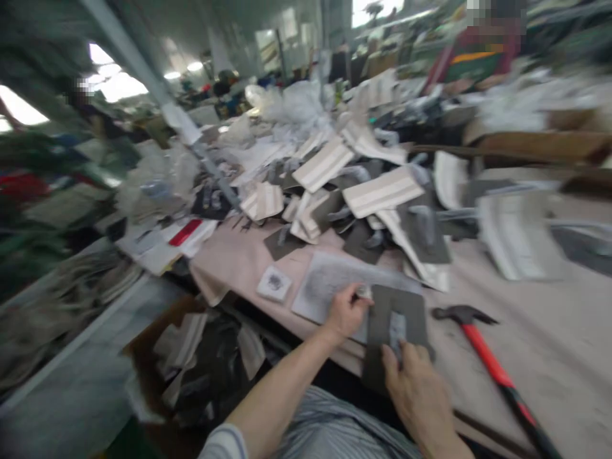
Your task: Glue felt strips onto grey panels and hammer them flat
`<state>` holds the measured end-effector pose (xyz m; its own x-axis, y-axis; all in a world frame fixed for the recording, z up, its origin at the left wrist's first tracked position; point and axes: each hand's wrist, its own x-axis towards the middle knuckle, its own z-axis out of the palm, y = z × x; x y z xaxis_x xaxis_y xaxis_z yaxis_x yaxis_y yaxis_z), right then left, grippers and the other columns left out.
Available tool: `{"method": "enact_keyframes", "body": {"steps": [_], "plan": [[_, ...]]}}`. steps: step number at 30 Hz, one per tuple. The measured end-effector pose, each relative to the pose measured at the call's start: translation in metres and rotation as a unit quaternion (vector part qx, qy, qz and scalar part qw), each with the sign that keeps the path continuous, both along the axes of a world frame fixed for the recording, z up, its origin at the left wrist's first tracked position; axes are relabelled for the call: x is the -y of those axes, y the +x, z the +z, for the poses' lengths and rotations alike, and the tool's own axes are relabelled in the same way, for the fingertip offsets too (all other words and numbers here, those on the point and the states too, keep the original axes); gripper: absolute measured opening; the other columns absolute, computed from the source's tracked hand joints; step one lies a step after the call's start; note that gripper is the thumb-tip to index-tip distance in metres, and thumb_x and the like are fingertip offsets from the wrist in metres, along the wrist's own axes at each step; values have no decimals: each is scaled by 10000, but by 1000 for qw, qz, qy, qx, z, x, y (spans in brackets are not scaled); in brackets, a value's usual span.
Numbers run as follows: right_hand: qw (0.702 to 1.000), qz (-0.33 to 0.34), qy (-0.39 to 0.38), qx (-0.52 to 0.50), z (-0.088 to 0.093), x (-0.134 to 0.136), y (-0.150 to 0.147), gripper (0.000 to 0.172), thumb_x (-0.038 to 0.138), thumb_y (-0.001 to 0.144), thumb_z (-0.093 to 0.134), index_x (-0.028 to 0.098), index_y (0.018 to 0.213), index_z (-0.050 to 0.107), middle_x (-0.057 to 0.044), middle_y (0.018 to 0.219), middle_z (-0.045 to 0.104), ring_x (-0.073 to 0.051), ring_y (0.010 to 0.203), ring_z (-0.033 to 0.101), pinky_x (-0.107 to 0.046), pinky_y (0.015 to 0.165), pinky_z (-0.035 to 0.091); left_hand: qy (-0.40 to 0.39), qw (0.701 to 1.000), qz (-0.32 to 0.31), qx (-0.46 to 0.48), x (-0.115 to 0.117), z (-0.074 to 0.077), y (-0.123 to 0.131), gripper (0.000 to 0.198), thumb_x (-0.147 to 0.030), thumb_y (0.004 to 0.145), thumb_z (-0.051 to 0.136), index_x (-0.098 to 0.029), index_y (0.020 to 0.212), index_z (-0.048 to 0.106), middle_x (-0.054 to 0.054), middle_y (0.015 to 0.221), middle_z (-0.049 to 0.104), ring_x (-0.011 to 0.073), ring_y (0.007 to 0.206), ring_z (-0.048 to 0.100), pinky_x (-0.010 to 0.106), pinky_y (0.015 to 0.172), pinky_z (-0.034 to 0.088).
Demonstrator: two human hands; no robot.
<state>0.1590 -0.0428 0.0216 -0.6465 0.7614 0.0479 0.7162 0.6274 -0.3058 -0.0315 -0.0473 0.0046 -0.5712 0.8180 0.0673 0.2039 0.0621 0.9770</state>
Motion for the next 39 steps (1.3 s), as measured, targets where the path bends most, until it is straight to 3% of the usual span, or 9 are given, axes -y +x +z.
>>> {"method": "enact_keyframes", "body": {"steps": [3,5,10,19,23,25,30,34,39], "plan": [[991,-102,5,83,8,11,-14,289,342,1037,358,173,942,572,-103,912,616,-206,699,644,-293,544,440,6,999,-2,33,-3,-2,-1,187,-247,820,692,-165,987,714,60,881,765,206,816,698,307,792,555],[987,-121,-4,101,11,12,-22,278,323,1044,352,171,937,560,-94,924,616,-192,702,654,-273,538,429,31,997,-24,71,-10,-1,-1,204,-309,831,676,-165,972,710,63,911,770,208,851,711,302,810,553],[984,-136,-40,112,23,15,-24,246,273,1035,360,149,1008,571,-117,903,648,-227,746,694,-290,588,466,45,988,-87,117,-31,8,19,262,-377,821,672,-164,969,708,66,921,774,205,850,727,295,808,562],[985,-116,-71,111,23,30,-15,221,268,1031,388,154,1048,576,-106,920,700,-239,783,722,-303,611,487,35,990,-118,71,-48,-8,29,146,-281,843,616,-167,906,681,63,852,762,210,810,715,307,793,549],[990,-106,-57,74,12,27,-12,372,288,1030,417,125,1361,468,-120,1054,712,-245,854,727,-311,641,494,36,991,-111,59,-49,-5,29,109,-211,839,611,-166,915,674,60,855,761,204,801,717,294,770,545],[992,-87,-53,70,9,24,-13,421,285,1025,432,138,1419,429,-112,1071,711,-244,863,725,-310,640,488,33,993,-102,51,-49,-4,29,108,-207,844,616,-168,926,674,57,864,761,200,806,715,291,776,543],[996,-71,-31,35,8,23,-10,247,270,1015,442,151,1196,561,-88,1004,686,-218,809,705,-298,607,449,27,993,-106,48,-48,-9,28,120,-232,862,591,-169,911,680,67,873,759,204,825,713,302,804,537],[996,-85,5,-28,-6,27,-4,125,296,992,484,188,944,525,-52,880,643,-198,731,668,-289,579,416,28,989,-112,96,-51,-18,26,178,-321,863,620,-165,924,679,73,876,761,212,839,721,315,826,548],[992,-101,12,-74,-15,30,-2,128,314,953,546,216,947,464,-27,864,622,-211,718,659,-296,565,400,40,979,-100,175,-51,-20,24,275,-429,859,642,-167,937,670,73,874,758,225,829,733,323,801,570]]}}
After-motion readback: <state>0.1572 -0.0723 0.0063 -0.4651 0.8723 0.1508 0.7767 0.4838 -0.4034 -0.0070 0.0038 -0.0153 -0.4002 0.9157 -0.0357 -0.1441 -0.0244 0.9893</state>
